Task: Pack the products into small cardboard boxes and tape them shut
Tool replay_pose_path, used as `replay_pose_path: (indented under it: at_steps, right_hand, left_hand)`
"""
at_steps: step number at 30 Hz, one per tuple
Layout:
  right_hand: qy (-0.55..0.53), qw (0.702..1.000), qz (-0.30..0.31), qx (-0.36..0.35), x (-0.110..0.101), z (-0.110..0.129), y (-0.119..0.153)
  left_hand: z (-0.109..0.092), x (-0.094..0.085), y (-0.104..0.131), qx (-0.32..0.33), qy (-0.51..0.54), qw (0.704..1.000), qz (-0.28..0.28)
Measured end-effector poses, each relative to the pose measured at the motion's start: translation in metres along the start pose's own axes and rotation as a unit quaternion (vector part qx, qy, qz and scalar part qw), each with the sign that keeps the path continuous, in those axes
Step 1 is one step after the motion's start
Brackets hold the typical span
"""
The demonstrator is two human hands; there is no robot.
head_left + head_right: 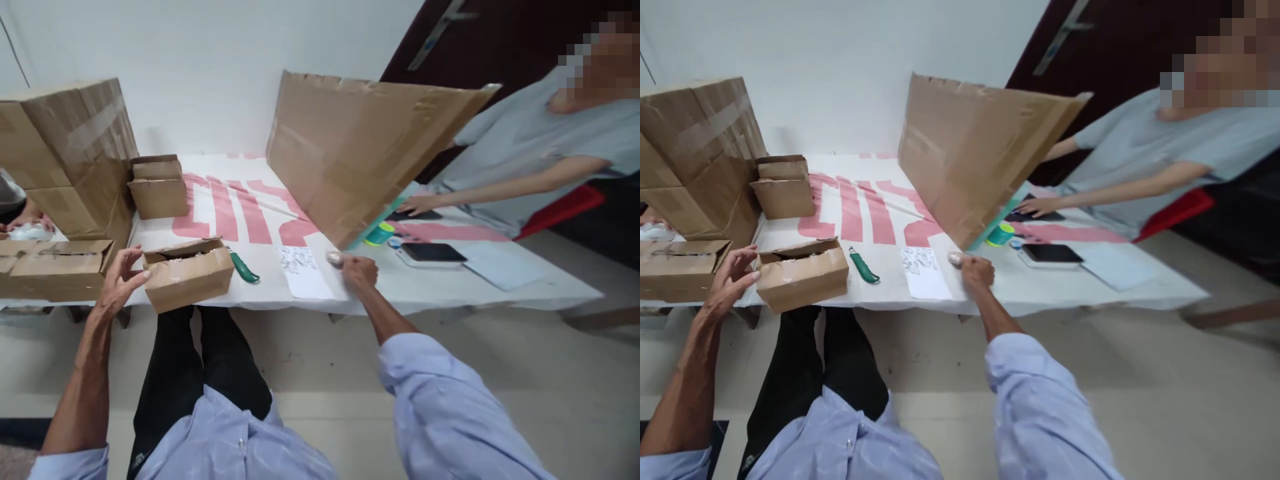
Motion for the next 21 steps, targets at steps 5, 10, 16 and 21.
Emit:
replay_pose_path:
  at_steps: [5,10,16,21]
  right_hand:
    - [-0.04,0.996,-0.019,-0.083,0.012,0.028,-0.009]
    - [-0.185,0.901,0.135,-0.367,0.04,0.151,0.045]
    - [-0.166,0.736,0.27,-0.598,0.046,0.262,0.132]
    - [-0.073,0.714,0.293,-0.632,0.054,0.26,0.142]
  left_hand:
    - [0.001,0.004,-0.005,0.025,-0.035,0.999,0.024]
    - [0.002,0.011,-0.003,0.016,-0.022,0.999,0.018]
    - [0.005,0.011,0.003,-0.008,0.027,1.0,-0.007]
    - [0.006,0.009,0.005,0.005,-0.063,0.998,-0.004]
Point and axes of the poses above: each hand's wrist, its own y-axis away from the middle knuckle, its own x-axis out of the palm, z = x × y, the point moved 5 cm from there along -y, towards the middle knuckle, and after that the axes turned 5 degrees about -x, right-handed, at the moved point
